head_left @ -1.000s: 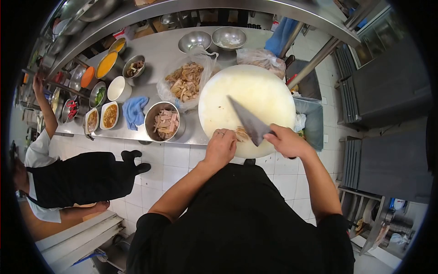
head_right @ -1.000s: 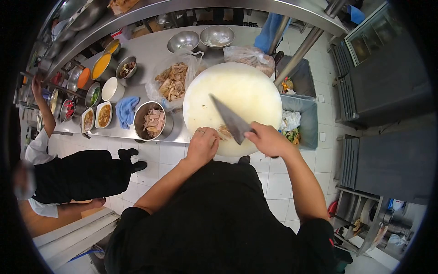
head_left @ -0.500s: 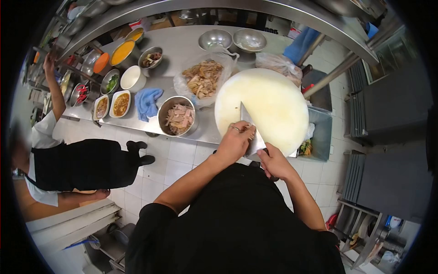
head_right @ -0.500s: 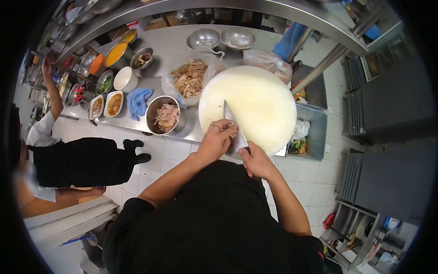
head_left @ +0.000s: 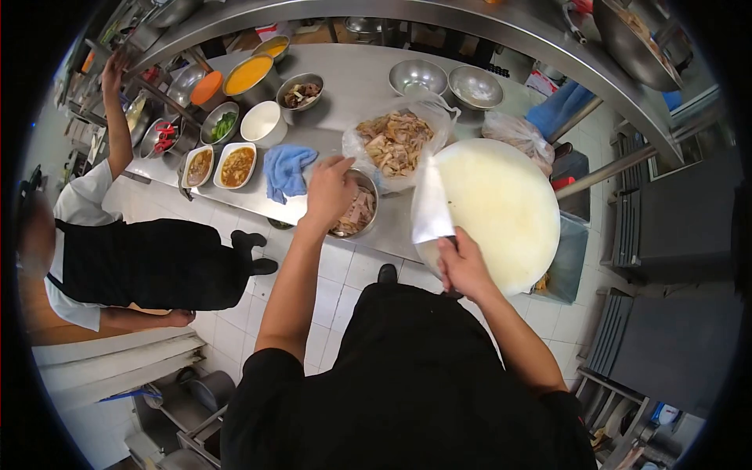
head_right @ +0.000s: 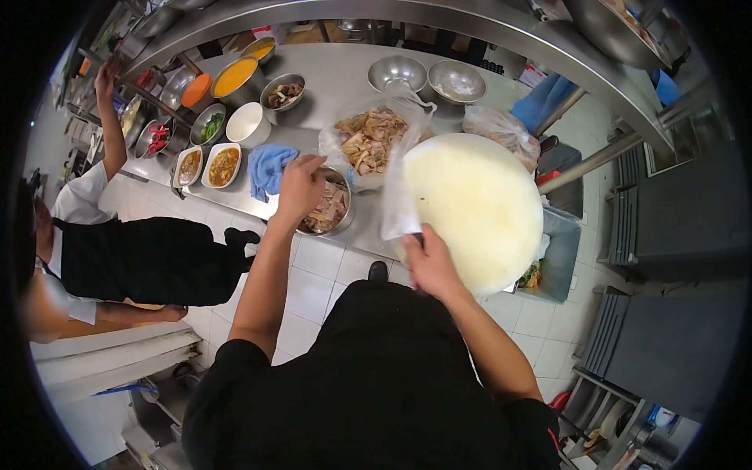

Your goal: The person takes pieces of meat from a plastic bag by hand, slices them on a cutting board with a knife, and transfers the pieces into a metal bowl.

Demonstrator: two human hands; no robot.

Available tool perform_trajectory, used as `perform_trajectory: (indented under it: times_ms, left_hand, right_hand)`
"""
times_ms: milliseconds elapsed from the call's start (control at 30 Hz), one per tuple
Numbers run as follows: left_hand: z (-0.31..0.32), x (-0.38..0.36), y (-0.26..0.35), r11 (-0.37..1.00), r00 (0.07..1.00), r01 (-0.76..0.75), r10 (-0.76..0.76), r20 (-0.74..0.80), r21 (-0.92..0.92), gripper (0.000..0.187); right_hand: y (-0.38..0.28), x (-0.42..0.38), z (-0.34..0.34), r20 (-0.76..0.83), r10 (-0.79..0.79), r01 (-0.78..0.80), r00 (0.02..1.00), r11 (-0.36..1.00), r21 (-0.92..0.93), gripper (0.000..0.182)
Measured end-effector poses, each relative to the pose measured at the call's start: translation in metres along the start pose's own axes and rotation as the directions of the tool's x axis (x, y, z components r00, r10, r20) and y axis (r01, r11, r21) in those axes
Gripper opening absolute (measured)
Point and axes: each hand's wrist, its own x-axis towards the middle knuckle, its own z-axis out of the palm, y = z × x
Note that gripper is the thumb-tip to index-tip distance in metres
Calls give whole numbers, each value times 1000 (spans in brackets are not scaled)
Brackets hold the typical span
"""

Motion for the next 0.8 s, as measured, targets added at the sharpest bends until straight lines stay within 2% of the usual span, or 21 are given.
perform_trajectory:
  times_ms: [33,133,233,267,333,433,533,633,700,767,800]
  left_hand:
    - [3,14,4,998,1000,-17,17,8,-65,39]
    - [32,57,11,990,980,81,-58,189,-117,38]
    - [75,103,8,991,867,130,-130,481,32,63]
    - [89,107,13,975,846,87,-180,501,204,76]
    - [109,113,24,855,810,-20,-290,510,519,103]
    - [128,139,25,874,694,-22,-336,637,485,130]
    - [137,153,6,940,661,18,-266,702,340,122]
    - [155,174,-16,989,666,143,-113,737,22,110]
    - [145,201,-3,963,545,268,-148,825,-4,91]
    - [141,209,5,952,624,305,-196,756,-5,77]
    - [143,206,4,959,753,282,-222,620,1,73]
  right_hand:
    - [4,-5,-7,-48,-1,3,999,999,50,18]
    - [25,-15,-27,-203,11,10,979,995,104,17]
    - [41,-20,-37,-273,18,24,962,988,151,17]
    - [45,-17,-37,-298,9,43,955,985,169,17]
    - [48,-15,-35,-348,-5,80,938,976,202,17]
    - [45,-15,-36,-322,21,41,946,982,184,17]
    - [46,-17,-34,-338,8,64,941,978,201,16]
    - [45,-17,-34,-351,0,70,937,980,185,16]
    - [48,-15,-35,-343,1,71,939,978,195,15]
    - [48,-15,-35,-339,12,63,941,976,208,14]
    - [46,-15,-34,-338,20,57,941,975,214,14]
